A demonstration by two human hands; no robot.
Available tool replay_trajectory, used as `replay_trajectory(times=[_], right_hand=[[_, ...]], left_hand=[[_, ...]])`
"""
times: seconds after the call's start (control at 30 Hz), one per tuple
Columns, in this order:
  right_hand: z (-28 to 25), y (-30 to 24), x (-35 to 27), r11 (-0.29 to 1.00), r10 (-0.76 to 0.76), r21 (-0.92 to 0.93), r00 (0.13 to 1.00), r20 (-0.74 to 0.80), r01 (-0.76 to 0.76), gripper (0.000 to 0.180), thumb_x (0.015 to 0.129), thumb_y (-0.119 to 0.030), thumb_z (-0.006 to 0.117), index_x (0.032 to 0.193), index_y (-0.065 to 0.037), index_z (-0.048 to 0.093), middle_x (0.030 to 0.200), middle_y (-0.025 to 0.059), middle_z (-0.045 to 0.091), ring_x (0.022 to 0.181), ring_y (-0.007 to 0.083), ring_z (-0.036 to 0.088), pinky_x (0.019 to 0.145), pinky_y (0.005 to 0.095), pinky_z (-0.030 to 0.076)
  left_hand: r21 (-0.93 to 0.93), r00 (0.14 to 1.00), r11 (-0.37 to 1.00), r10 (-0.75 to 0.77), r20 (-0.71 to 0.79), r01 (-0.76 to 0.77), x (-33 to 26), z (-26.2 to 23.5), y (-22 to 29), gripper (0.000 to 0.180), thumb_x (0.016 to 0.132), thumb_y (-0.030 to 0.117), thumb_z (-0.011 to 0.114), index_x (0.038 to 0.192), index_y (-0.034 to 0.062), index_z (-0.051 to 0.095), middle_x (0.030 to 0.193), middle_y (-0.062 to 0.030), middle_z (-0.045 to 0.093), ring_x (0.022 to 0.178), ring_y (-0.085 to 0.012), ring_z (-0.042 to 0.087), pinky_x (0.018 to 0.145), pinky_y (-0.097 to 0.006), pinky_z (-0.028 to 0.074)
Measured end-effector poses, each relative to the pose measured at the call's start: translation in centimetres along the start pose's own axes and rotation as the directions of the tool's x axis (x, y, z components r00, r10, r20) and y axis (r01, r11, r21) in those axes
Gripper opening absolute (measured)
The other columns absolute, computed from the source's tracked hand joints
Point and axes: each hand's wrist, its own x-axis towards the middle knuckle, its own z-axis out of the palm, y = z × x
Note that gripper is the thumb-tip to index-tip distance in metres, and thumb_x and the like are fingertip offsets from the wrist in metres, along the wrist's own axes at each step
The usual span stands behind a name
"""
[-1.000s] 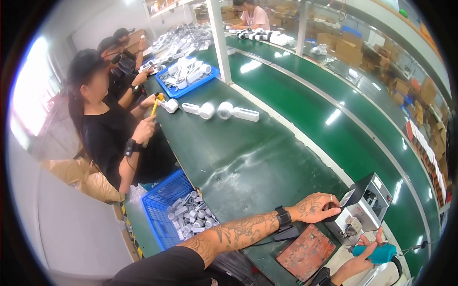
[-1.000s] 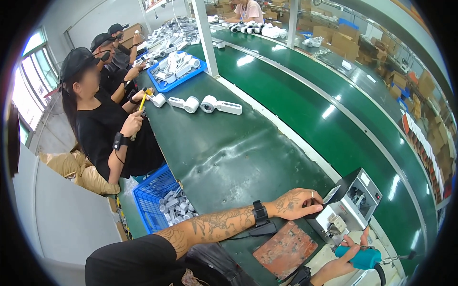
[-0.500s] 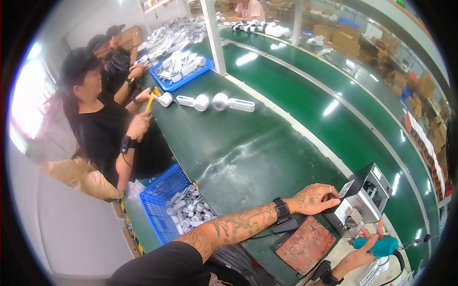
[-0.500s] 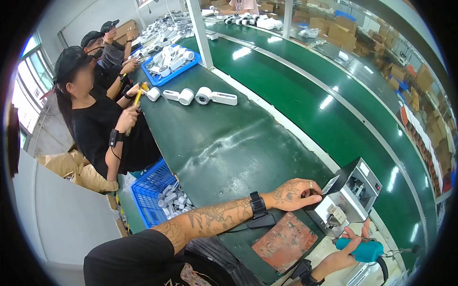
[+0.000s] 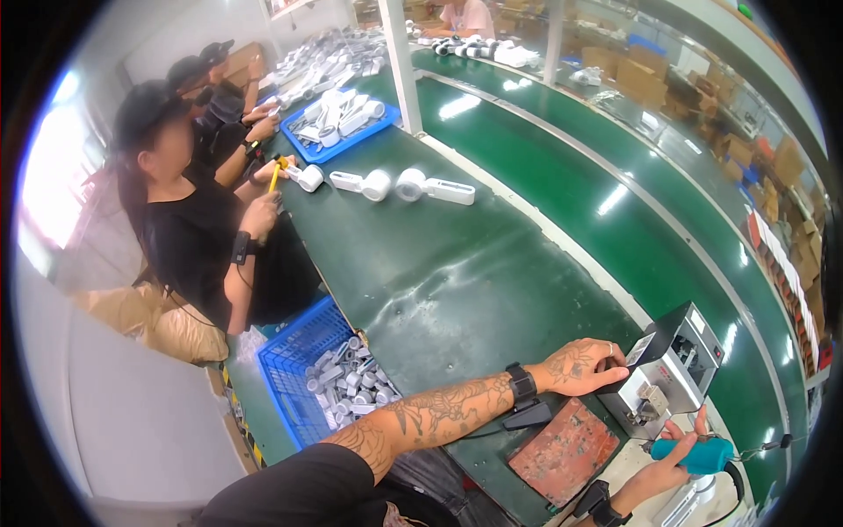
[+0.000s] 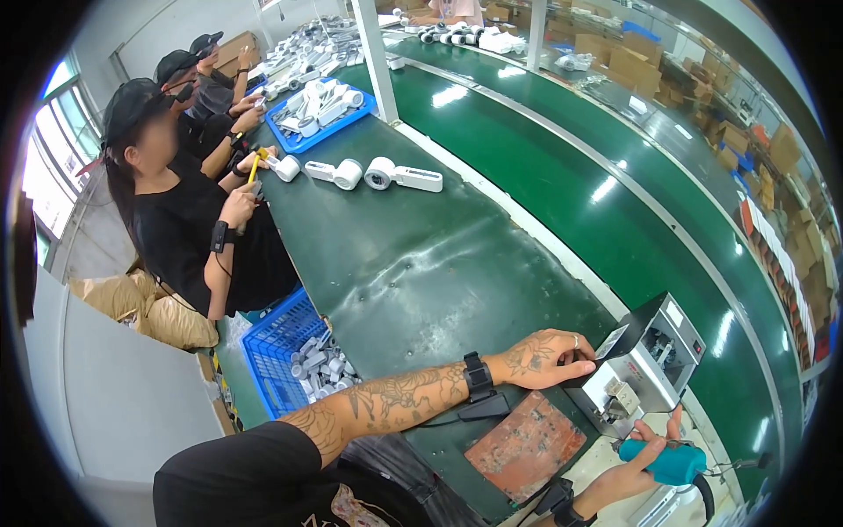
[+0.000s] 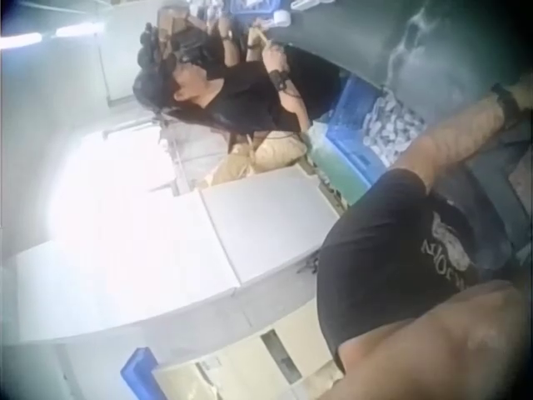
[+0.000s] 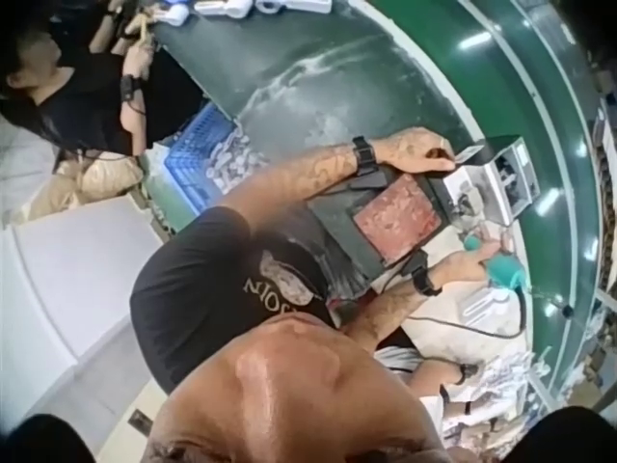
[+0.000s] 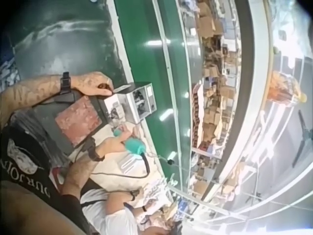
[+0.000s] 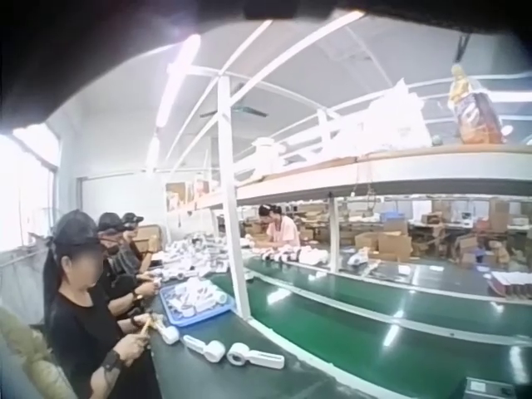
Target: The person assembles handheld fans by picking up a fan body, using a power screwdriver to secure components, and then placing the fan on the workbench. They repeat this process by picking up a screw from a dispenser and applying it to the next fan.
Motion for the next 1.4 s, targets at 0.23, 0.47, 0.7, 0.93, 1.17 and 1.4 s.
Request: replay_trajectory(times=[0.23, 0.47, 0.7, 0.93, 1.17, 1.4], right_hand=[[-0.1, 0.3, 0.0, 0.998, 0.061, -0.008, 0.998, -0.009, -0.061, 0.048, 0.111, -0.038, 0.05, 0.122, 0.008, 0.061, 0.118, 0.0092, 0.072, 0.081, 0.015, 0.059, 0.07, 0.0283, 0.047], [0.4, -1.1, -0.6, 0.994, 0.057, -0.095, 0.998, -0.03, -0.059, 0.053, 0.111, -0.041, 0.048, 0.116, 0.008, 0.066, 0.106, 0.0091, 0.074, 0.082, 0.0172, 0.059, 0.072, 0.0298, 0.048], [-1.9, 0.1, -0.4, 0.969, 0.106, -0.212, 0.988, -0.116, -0.129, 0.033, 0.1, -0.031, 0.064, 0.096, -0.002, 0.08, 0.095, 0.0085, 0.077, 0.088, 0.0201, 0.068, 0.08, 0.0349, 0.052], [2.0, -1.0, -0.2, 0.879, -0.172, 0.46, 0.983, 0.067, 0.122, 0.085, 0.09, -0.065, 0.069, 0.139, 0.001, 0.047, 0.132, 0.0197, 0.059, 0.105, 0.0247, 0.067, 0.09, 0.0376, 0.055], [-2.3, -1.3, 0.9, 0.825, -0.037, 0.564, 0.999, -0.007, 0.035, 0.086, 0.1, -0.077, 0.031, 0.132, 0.0, 0.054, 0.129, 0.024, 0.063, 0.1, 0.0289, 0.065, 0.086, 0.0393, 0.055], [-6.8, 1.3, 3.2, -0.323, 0.302, 0.932, 0.916, 0.264, -0.162, 0.038, 0.102, -0.041, 0.052, 0.108, -0.004, 0.053, 0.094, 0.0079, 0.048, 0.083, 0.0179, 0.048, 0.078, 0.0311, 0.045]], left_hand=[[-0.024, 1.0, 1.0, -0.003, -0.001, 0.003, -0.1, -0.1, 0.0, 0.037, 0.102, 0.041, 0.063, 0.111, 0.0059, 0.071, 0.093, -0.0119, 0.071, 0.08, -0.0228, 0.068, 0.073, -0.037, 0.054], [-0.017, 1.0, 1.0, 0.007, -0.025, -0.007, -0.6, -0.3, -0.1, 0.037, 0.101, 0.041, 0.064, 0.11, 0.0055, 0.071, 0.093, -0.0127, 0.071, 0.081, -0.0226, 0.068, 0.073, -0.037, 0.055], [0.002, 0.983, 0.984, 0.178, -0.046, -0.178, 0.5, 1.4, -0.8, 0.029, 0.096, 0.028, 0.069, 0.109, 0.0024, 0.073, 0.099, -0.017, 0.074, 0.092, -0.0315, 0.072, 0.082, -0.04, 0.057], [-0.013, 0.997, 0.997, -0.072, -0.032, 0.072, 0.5, -0.6, -0.9, 0.024, 0.099, 0.023, 0.069, 0.11, 0.0017, 0.073, 0.086, -0.0042, 0.071, 0.075, -0.0103, 0.06, 0.071, -0.028, 0.05], [-0.029, 0.994, 0.994, -0.107, 0.02, 0.107, 0.6, 1.7, 0.2, 0.024, 0.102, 0.023, 0.066, 0.112, 0.0036, 0.073, 0.088, -0.0051, 0.071, 0.081, -0.0111, 0.064, 0.078, -0.028, 0.053], [-0.044, 0.998, 0.997, -0.061, 0.012, 0.061, 0.5, 1.4, -0.7, 0.026, 0.103, 0.024, 0.064, 0.112, 0.0012, 0.073, 0.091, -0.0107, 0.073, 0.084, -0.0144, 0.067, 0.08, -0.029, 0.053]])
